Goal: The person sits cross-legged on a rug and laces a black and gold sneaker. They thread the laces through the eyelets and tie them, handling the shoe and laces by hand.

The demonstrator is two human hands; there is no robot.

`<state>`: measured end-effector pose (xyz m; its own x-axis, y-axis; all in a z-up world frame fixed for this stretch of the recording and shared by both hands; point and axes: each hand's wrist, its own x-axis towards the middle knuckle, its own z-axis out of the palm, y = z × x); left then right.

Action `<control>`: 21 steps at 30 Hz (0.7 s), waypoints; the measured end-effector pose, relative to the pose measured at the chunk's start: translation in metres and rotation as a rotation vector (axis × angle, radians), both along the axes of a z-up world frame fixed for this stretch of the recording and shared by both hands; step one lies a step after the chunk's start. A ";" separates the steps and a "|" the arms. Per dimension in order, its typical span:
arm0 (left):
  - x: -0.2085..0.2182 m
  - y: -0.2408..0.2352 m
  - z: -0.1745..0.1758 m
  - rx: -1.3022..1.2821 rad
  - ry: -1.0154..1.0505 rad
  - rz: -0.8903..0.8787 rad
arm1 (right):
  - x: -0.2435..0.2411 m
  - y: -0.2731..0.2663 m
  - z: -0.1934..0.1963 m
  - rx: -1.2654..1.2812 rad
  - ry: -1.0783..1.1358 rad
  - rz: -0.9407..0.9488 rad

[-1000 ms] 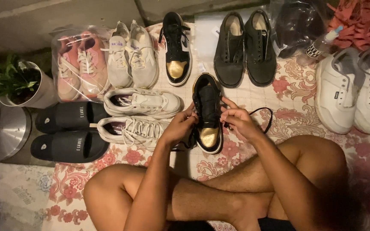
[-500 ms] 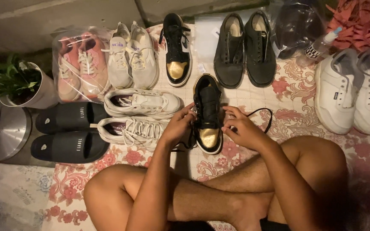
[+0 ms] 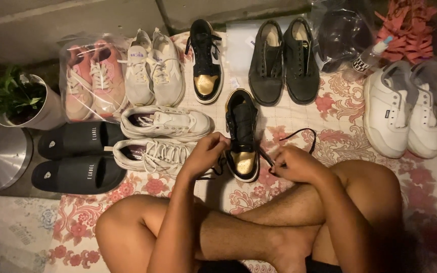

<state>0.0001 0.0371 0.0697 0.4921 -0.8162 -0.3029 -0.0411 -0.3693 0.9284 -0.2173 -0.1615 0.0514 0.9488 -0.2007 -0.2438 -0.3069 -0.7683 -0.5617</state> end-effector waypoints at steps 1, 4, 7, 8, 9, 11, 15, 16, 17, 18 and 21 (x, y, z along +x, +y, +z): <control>-0.003 0.001 0.001 -0.003 0.001 0.002 | 0.003 0.005 0.000 -0.003 0.001 0.002; -0.015 0.000 0.012 -0.021 -0.032 -0.042 | 0.013 0.022 0.000 -0.153 0.151 -0.205; -0.038 0.001 0.030 -0.066 -0.113 -0.096 | 0.024 0.042 -0.013 -0.113 -0.291 -0.250; -0.045 0.000 0.035 -0.072 -0.205 -0.130 | 0.031 0.047 -0.027 -0.111 -0.407 -0.277; -0.053 0.000 0.039 -0.078 -0.297 -0.163 | 0.038 0.052 -0.040 -0.108 -0.524 -0.304; -0.066 -0.004 0.036 -0.060 -0.401 -0.208 | 0.040 0.043 -0.069 0.011 -0.567 -0.280; -0.078 -0.004 0.033 -0.005 -0.550 -0.323 | 0.045 0.038 -0.071 0.252 -0.656 -0.253; -0.074 -0.003 0.040 -0.005 -0.548 -0.320 | 0.045 0.044 -0.061 0.252 -0.653 -0.250; -0.070 -0.002 0.046 0.029 -0.483 -0.367 | 0.046 0.050 -0.052 0.186 -0.740 -0.263; -0.065 -0.001 0.053 0.062 -0.418 -0.415 | 0.047 0.056 -0.042 0.118 -0.829 -0.278; -0.028 -0.003 0.007 0.228 -0.398 -0.254 | 0.049 0.053 -0.034 -0.005 -0.912 -0.330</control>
